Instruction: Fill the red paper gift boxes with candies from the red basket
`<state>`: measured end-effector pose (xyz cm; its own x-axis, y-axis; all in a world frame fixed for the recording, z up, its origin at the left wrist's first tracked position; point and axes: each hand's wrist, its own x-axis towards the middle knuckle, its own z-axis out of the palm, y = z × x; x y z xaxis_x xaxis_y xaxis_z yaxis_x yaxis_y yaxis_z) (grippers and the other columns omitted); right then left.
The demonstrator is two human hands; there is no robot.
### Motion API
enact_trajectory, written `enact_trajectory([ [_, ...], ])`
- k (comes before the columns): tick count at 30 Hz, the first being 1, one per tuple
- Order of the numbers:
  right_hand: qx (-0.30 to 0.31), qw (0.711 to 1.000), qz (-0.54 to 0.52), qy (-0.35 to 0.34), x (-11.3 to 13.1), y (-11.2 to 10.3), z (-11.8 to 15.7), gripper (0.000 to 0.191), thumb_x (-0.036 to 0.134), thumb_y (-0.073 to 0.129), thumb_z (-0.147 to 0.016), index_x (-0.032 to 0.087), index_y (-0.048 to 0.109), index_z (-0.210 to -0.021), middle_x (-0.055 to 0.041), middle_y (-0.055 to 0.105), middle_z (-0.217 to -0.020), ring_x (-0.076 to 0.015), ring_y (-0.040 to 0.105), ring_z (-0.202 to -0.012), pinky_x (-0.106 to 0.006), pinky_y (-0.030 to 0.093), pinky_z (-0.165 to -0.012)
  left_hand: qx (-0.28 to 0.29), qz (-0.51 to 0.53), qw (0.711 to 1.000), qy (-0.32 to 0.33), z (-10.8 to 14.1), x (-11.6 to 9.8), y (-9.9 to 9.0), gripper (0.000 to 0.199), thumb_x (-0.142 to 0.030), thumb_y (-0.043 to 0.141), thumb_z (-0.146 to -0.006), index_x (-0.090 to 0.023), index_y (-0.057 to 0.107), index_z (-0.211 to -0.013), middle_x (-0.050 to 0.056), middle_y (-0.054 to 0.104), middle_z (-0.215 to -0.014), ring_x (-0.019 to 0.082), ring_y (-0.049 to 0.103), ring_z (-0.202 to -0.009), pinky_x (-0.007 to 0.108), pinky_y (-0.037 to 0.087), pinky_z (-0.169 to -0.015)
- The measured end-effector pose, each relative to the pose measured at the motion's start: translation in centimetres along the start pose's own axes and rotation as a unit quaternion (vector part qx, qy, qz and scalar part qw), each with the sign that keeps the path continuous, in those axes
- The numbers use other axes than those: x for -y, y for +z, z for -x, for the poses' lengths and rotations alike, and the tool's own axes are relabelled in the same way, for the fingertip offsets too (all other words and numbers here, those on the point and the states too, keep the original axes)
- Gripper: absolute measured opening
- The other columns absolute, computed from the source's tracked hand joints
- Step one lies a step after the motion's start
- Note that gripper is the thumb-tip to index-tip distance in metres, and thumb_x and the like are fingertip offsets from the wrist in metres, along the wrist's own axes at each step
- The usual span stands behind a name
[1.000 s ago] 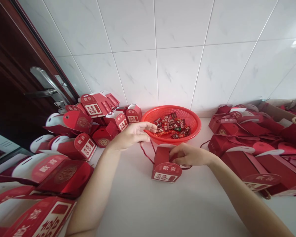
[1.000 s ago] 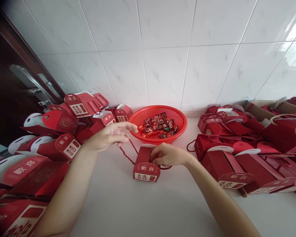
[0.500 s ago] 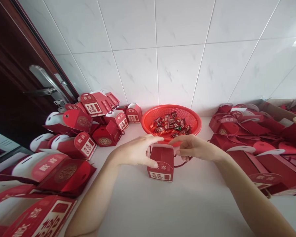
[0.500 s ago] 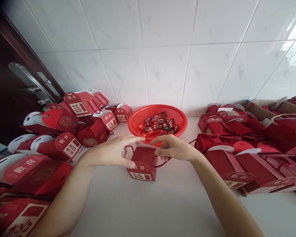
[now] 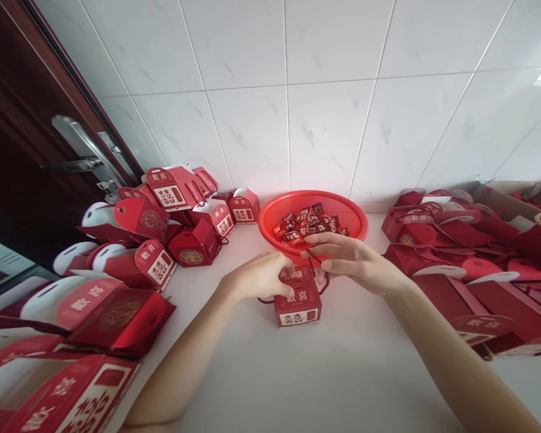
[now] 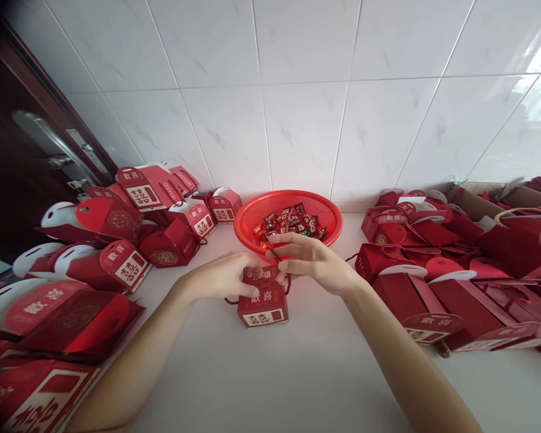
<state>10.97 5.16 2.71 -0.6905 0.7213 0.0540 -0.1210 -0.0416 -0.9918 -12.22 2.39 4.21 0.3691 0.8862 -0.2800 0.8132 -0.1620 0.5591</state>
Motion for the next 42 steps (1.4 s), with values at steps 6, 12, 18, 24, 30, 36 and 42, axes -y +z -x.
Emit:
enact_trajectory([
  [6,0.054,0.997,0.051,0.010,-1.2,1.3,-0.6,0.036,0.026,0.074,-0.085,0.018,0.066,-0.119,-0.0085,0.072,-0.111,-0.0169,0.069,-0.085,-0.029,0.057,-0.070,-0.002,-0.013,1.000,0.011,-0.1,-0.5,0.0,0.011,-0.022,0.070,-0.070,-0.021,0.068,-0.081,-0.003,0.059,-0.067,0.017,0.056,-0.063,0.026,0.035,-0.053],
  [12,0.075,0.979,0.184,-0.033,-2.0,2.1,-0.7,0.033,0.019,0.068,-0.086,0.019,0.070,-0.120,-0.0095,0.073,-0.120,-0.0221,0.069,-0.104,-0.033,0.056,-0.084,-0.012,0.033,0.999,0.024,1.0,-0.1,-1.3,0.020,-0.030,0.076,-0.072,-0.018,0.071,-0.087,0.000,0.068,-0.078,0.017,0.061,-0.067,0.025,0.042,-0.055],
  [18,0.067,0.980,0.185,-0.021,-1.8,2.3,-0.7,0.035,0.022,0.068,-0.087,0.018,0.070,-0.122,-0.0099,0.073,-0.122,-0.0223,0.068,-0.104,-0.033,0.056,-0.083,-0.038,0.261,0.962,0.078,2.7,-0.2,-3.1,0.044,-0.042,0.072,-0.084,-0.014,0.067,-0.117,0.004,0.071,-0.082,0.016,0.067,-0.068,0.033,0.057,-0.070],
  [24,0.014,0.998,0.051,-0.029,-0.8,2.3,-0.2,0.032,0.029,0.074,-0.086,0.018,0.070,-0.116,-0.0094,0.072,-0.117,-0.0183,0.071,-0.094,-0.031,0.058,-0.080,-0.062,0.361,0.925,0.103,3.1,-1.2,-2.7,0.034,-0.037,0.073,-0.085,-0.017,0.069,-0.112,0.009,0.072,-0.110,0.023,0.070,-0.098,0.038,0.061,-0.085],
  [30,-0.046,0.997,0.025,-0.049,0.2,2.7,0.5,0.028,0.031,0.077,-0.084,0.019,0.071,-0.109,-0.0065,0.074,-0.102,-0.0168,0.071,-0.086,-0.032,0.060,-0.080,-0.072,0.362,0.920,0.131,2.8,-2.0,-1.3,0.027,-0.024,0.063,-0.090,-0.019,0.068,-0.117,0.007,0.070,-0.123,0.022,0.070,-0.104,0.039,0.058,-0.094],
  [36,-0.084,0.993,0.044,-0.065,0.9,3.6,1.1,0.026,0.030,0.077,-0.083,0.019,0.070,-0.106,-0.0061,0.074,-0.100,-0.0195,0.073,-0.089,-0.036,0.060,-0.084,-0.064,0.382,0.910,0.147,3.4,-3.1,-0.4,0.045,-0.017,0.060,-0.090,-0.026,0.059,-0.134,0.006,0.056,-0.149,0.029,0.051,-0.140,0.039,0.051,-0.108],
  [42,-0.092,0.994,0.025,-0.050,1.3,4.0,1.4,0.028,0.029,0.078,-0.079,0.019,0.071,-0.105,-0.0080,0.076,-0.105,-0.0246,0.073,-0.099,-0.040,0.060,-0.088,-0.055,0.367,0.912,0.173,3.5,-3.3,0.5,0.049,-0.018,0.061,-0.091,-0.030,0.056,-0.138,0.005,0.052,-0.153,0.028,0.041,-0.148,0.039,0.047,-0.112],
])
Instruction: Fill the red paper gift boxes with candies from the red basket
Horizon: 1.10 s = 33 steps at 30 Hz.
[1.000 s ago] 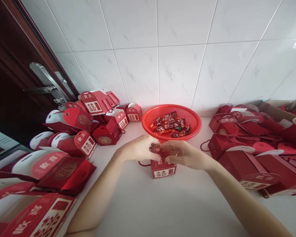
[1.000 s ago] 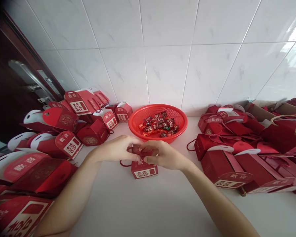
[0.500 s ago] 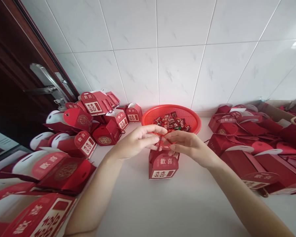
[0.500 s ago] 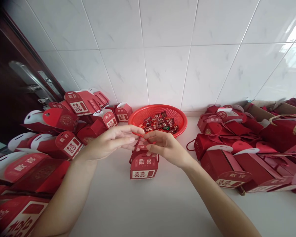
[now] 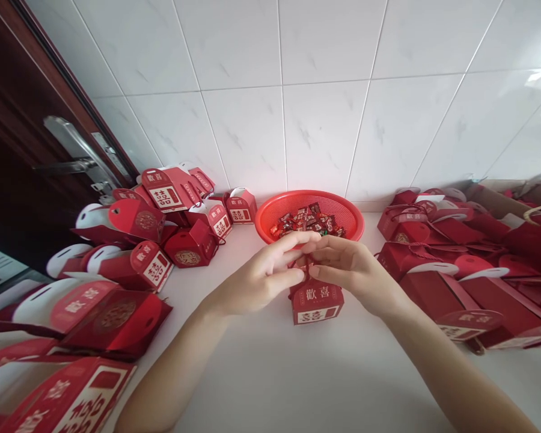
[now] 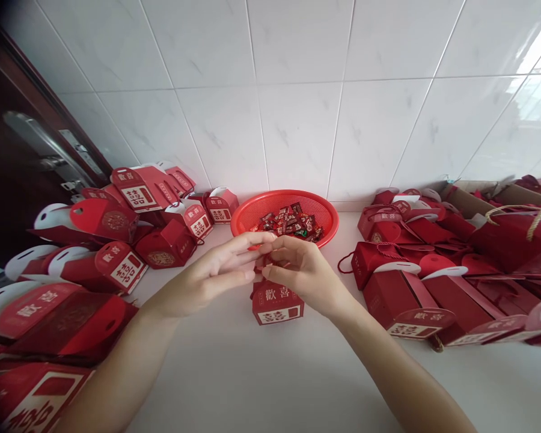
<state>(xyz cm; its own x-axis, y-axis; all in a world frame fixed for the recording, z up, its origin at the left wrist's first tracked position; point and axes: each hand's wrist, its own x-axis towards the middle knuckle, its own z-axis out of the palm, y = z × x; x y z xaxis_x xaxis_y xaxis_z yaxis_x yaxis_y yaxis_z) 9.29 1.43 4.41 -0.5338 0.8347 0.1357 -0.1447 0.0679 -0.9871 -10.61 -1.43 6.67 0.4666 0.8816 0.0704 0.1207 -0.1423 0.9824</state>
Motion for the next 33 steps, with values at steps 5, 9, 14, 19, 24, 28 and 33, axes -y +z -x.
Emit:
enact_trajectory([
  [5,-0.042,0.996,-0.075,-0.009,0.1,-0.1,-0.1,0.023,0.022,0.081,-0.074,0.019,0.071,-0.095,-0.0051,0.075,-0.100,-0.0208,0.072,-0.093,-0.035,0.058,-0.084,-0.066,-0.109,0.992,-0.006,-0.6,0.7,0.2,0.068,-0.028,0.077,-0.082,-0.030,0.049,-0.144,0.008,0.053,-0.149,0.025,0.060,-0.123,0.035,0.056,-0.093],
  [9,-0.032,0.995,-0.094,-0.006,0.5,-0.1,0.1,0.019,0.020,0.080,-0.074,0.019,0.073,-0.092,-0.0044,0.074,-0.098,-0.0195,0.071,-0.092,-0.035,0.055,-0.089,-0.095,-0.222,0.970,-0.031,-1.1,1.0,0.3,0.069,-0.031,0.080,-0.077,-0.027,0.052,-0.140,0.006,0.066,-0.124,0.019,0.065,-0.090,0.032,0.054,-0.078],
  [14,-0.029,0.993,-0.111,0.001,0.5,0.0,0.3,0.018,0.019,0.080,-0.072,0.019,0.073,-0.089,-0.0035,0.073,-0.094,-0.0170,0.068,-0.089,-0.032,0.053,-0.088,-0.065,-0.287,0.955,-0.028,-1.5,1.4,0.2,0.019,-0.029,0.071,-0.081,-0.022,0.064,-0.098,-0.002,0.064,-0.082,0.017,0.060,-0.072,0.028,0.044,-0.064],
  [19,-0.011,0.995,-0.099,0.025,-0.6,-0.5,-0.5,0.020,0.019,0.080,-0.072,0.017,0.071,-0.090,-0.0030,0.072,-0.087,-0.0157,0.068,-0.083,-0.029,0.052,-0.080,-0.035,-0.348,0.934,-0.072,-2.1,2.7,0.3,0.019,-0.033,0.069,-0.079,-0.021,0.055,-0.075,-0.004,0.055,-0.068,0.016,0.054,-0.064,0.028,0.034,-0.056],
  [24,0.020,0.999,0.044,0.024,-1.5,-0.6,-1.3,0.013,0.017,0.073,-0.074,0.016,0.069,-0.086,-0.0017,0.069,-0.078,-0.0157,0.064,-0.073,-0.030,0.050,-0.071,-0.004,-0.373,0.924,-0.087,-2.6,3.6,0.8,0.018,-0.025,0.059,-0.077,-0.022,0.043,-0.069,-0.005,0.051,-0.063,0.015,0.050,-0.061,0.027,0.030,-0.053],
  [28,-0.006,0.962,0.270,-0.030,-1.3,-0.1,-1.0,0.017,0.006,0.061,-0.079,0.017,0.070,-0.087,0.0003,0.065,-0.073,-0.0135,0.056,-0.067,-0.027,0.043,-0.064,0.019,-0.363,0.928,-0.080,-2.7,3.8,0.9,0.016,-0.025,0.056,-0.076,-0.022,0.042,-0.070,-0.006,0.047,-0.061,0.014,0.045,-0.058,0.028,0.028,-0.053],
  [33,-0.069,0.826,0.559,-0.034,-0.2,0.6,0.0,0.024,-0.001,0.050,-0.084,0.017,0.066,-0.084,-0.0046,0.068,-0.081,-0.0163,0.054,-0.073,-0.027,0.031,-0.060,0.005,-0.394,0.914,-0.094,-2.8,4.5,0.9,0.030,-0.040,0.062,-0.078,-0.022,0.040,-0.069,-0.005,0.045,-0.063,0.014,0.042,-0.059,0.030,0.026,-0.054],
])
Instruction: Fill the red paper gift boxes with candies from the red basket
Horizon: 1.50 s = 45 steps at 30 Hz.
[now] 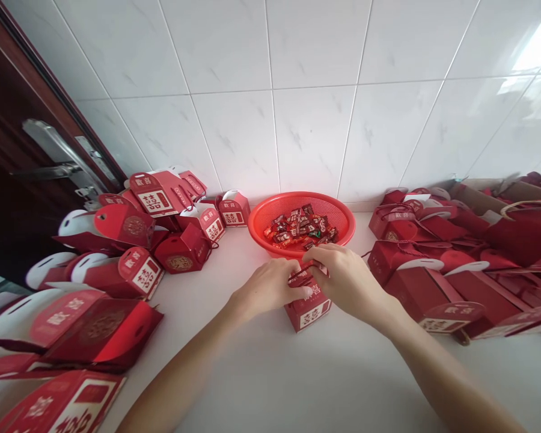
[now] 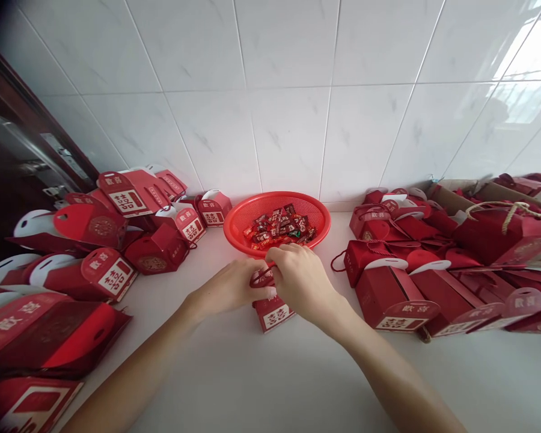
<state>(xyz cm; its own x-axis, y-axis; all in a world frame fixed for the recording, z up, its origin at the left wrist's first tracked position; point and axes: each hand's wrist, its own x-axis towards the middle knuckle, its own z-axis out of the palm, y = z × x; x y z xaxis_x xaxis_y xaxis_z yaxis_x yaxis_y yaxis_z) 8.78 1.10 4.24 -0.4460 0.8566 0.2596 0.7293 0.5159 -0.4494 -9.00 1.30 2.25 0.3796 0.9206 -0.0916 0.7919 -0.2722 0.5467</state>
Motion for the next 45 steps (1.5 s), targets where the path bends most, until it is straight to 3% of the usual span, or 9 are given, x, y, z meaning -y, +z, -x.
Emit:
enact_trajectory([
  [6,0.025,0.987,0.153,-0.042,0.6,-0.7,0.6,0.023,-0.001,0.048,-0.084,0.017,0.059,-0.078,-0.0045,0.060,-0.071,-0.0158,0.048,-0.066,-0.029,0.020,-0.054,-0.015,-0.014,1.000,-0.003,0.0,-0.5,0.3,0.028,-0.037,0.061,-0.079,-0.022,0.040,-0.069,-0.004,0.048,-0.066,0.015,0.043,-0.063,0.030,0.029,-0.056],
  [11,0.007,0.998,0.050,-0.023,0.3,-1.6,0.5,0.022,0.003,0.052,-0.083,0.020,0.064,-0.091,0.0002,0.065,-0.074,-0.0126,0.046,-0.060,-0.025,0.024,-0.053,-0.017,0.004,0.999,0.047,0.2,-0.9,0.0,0.024,-0.036,0.063,-0.084,-0.021,0.048,-0.072,-0.005,0.049,-0.067,0.014,0.046,-0.063,0.027,0.031,-0.055],
  [14,-0.041,0.998,-0.039,-0.025,-0.5,-2.6,0.7,0.026,0.004,0.054,-0.081,0.021,0.068,-0.096,0.0021,0.068,-0.075,-0.0110,0.049,-0.060,-0.024,0.032,-0.056,-0.060,0.030,0.994,0.084,0.5,-0.9,0.1,0.033,-0.048,0.068,-0.087,-0.023,0.060,-0.106,-0.002,0.057,-0.089,0.013,0.053,-0.065,0.026,0.042,-0.057],
  [17,-0.110,0.987,-0.109,-0.038,-1.5,-4.1,1.3,0.023,0.006,0.057,-0.080,0.019,0.070,-0.093,0.0012,0.070,-0.077,-0.0106,0.052,-0.061,-0.024,0.040,-0.059,-0.167,0.043,0.964,0.201,1.4,-1.6,0.2,0.046,-0.043,0.067,-0.093,-0.025,0.053,-0.133,0.003,0.058,-0.106,0.011,0.056,-0.066,0.028,0.051,-0.065],
  [20,-0.165,0.973,-0.153,-0.041,-2.3,-6.1,2.1,0.019,0.008,0.060,-0.080,0.018,0.071,-0.092,0.0001,0.072,-0.080,-0.0108,0.054,-0.064,-0.024,0.045,-0.061,-0.250,0.050,0.896,0.363,2.7,-3.1,0.4,0.026,-0.022,0.063,-0.095,-0.022,0.058,-0.121,0.002,0.061,-0.099,0.010,0.056,-0.069,0.026,0.052,-0.071],
  [24,-0.205,0.964,-0.167,-0.017,-2.7,-9.3,2.9,0.014,0.010,0.064,-0.078,0.017,0.073,-0.087,0.0006,0.068,-0.071,-0.0105,0.052,-0.058,-0.025,0.044,-0.055,-0.118,0.068,0.878,0.459,3.8,-5.0,2.8,0.014,-0.013,0.057,-0.094,-0.018,0.063,-0.106,0.003,0.068,-0.084,0.012,0.061,-0.072,0.023,0.051,-0.067],
  [28,-0.249,0.955,-0.155,0.037,-3.6,-12.8,3.4,0.010,0.013,0.067,-0.078,0.018,0.072,-0.084,-0.0009,0.067,-0.070,-0.0112,0.055,-0.056,-0.027,0.043,-0.052,0.034,0.036,0.859,0.510,3.5,-4.6,9.6,0.012,-0.022,0.060,-0.093,-0.017,0.071,-0.094,0.002,0.070,-0.076,0.013,0.062,-0.063,0.024,0.049,-0.062],
  [34,-0.369,0.915,-0.096,0.134,-6.9,-17.7,4.1,0.009,0.008,0.073,-0.077,0.013,0.072,-0.084,-0.0007,0.065,-0.065,-0.0088,0.054,-0.053,-0.031,0.047,-0.057,0.194,0.038,0.871,0.450,2.8,-2.3,18.7,0.007,-0.020,0.073,-0.079,-0.022,0.074,-0.086,-0.004,0.069,-0.068,0.010,0.064,-0.061,0.018,0.049,-0.061],
  [45,-0.412,0.860,0.055,0.296,-13.9,-22.0,5.9,0.010,0.008,0.073,-0.085,0.006,0.076,-0.095,-0.0112,0.071,-0.075,-0.0067,0.048,-0.053,-0.031,0.045,-0.060,0.181,0.092,0.895,0.398,2.7,-2.3,18.8,0.011,-0.021,0.070,-0.079,-0.022,0.077,-0.087,-0.004,0.072,-0.071,0.009,0.063,-0.060,0.017,0.050,-0.063],
])
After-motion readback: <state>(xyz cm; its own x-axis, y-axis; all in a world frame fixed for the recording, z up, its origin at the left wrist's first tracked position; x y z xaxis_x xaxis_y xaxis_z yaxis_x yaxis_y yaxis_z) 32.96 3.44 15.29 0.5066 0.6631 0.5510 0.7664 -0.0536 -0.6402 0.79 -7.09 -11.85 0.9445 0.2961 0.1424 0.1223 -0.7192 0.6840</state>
